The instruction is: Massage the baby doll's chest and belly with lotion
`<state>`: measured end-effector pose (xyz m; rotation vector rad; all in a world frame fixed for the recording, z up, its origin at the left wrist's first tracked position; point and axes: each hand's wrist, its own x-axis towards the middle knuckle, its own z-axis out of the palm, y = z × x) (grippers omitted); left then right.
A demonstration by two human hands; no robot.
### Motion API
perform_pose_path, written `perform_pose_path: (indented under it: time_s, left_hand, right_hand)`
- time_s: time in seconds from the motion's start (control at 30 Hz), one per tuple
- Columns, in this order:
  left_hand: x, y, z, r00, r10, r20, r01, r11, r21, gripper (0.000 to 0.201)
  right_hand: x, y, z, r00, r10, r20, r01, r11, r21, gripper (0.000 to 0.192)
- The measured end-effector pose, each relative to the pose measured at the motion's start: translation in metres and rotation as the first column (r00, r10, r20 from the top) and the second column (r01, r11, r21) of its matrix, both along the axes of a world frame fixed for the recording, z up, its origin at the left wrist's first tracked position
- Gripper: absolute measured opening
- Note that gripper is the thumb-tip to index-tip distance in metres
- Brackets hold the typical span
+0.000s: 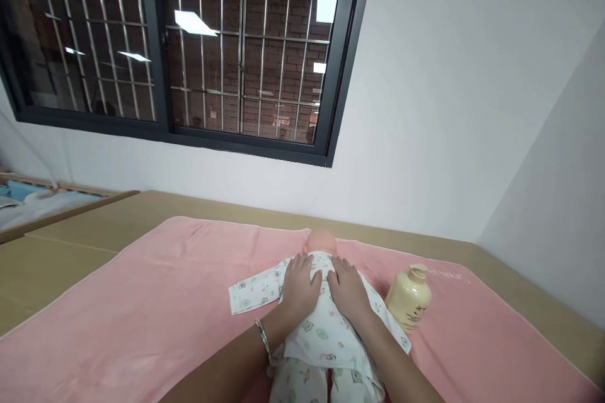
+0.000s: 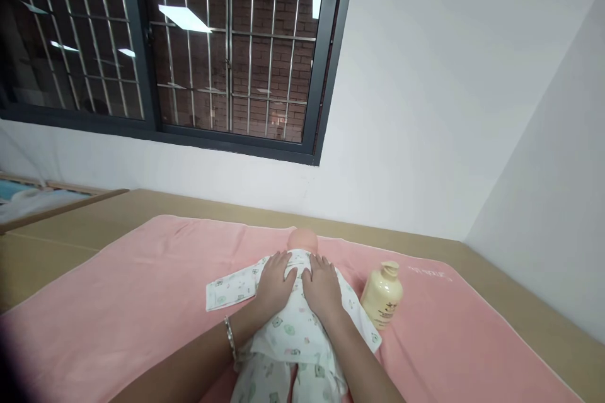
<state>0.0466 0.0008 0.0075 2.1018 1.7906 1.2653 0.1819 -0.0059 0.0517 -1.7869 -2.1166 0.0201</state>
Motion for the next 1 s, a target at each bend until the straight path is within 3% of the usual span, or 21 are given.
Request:
perform_pose_path:
  time_s: [0.2,0.63,0.83,1.0]
  left_hand:
    - [-0.002,0.000,0.003,1.000,-0.020,0.014,0.020,1.000,-0.022,0.047]
    - [-0.001,0.002,-0.001,0.999,-0.013,0.033,0.012,1.000,0.020,0.044]
    - [-0.002,0.002,-0.002,0.999,-0.024,0.024,0.023,0.999,0.042,0.042]
    - [-0.003,-0.001,-0.006,1.000,-0.024,-0.001,0.024,0.993,0.117,0.037]
  right_hand:
    - [0.006,0.007,-0.010,0.998,0.010,-0.062,-0.012,1.000,-0.029,0.056]
    - [0.005,0.006,-0.011,0.997,0.004,-0.079,-0.005,1.000,-0.016,0.056]
    - [0.001,-0.004,0.000,0.999,0.002,-0.036,0.000,0.999,0.043,0.050]
    - [-0.006,-0.015,0.011,0.993,-0.110,0.036,0.108,0.993,0.048,0.041]
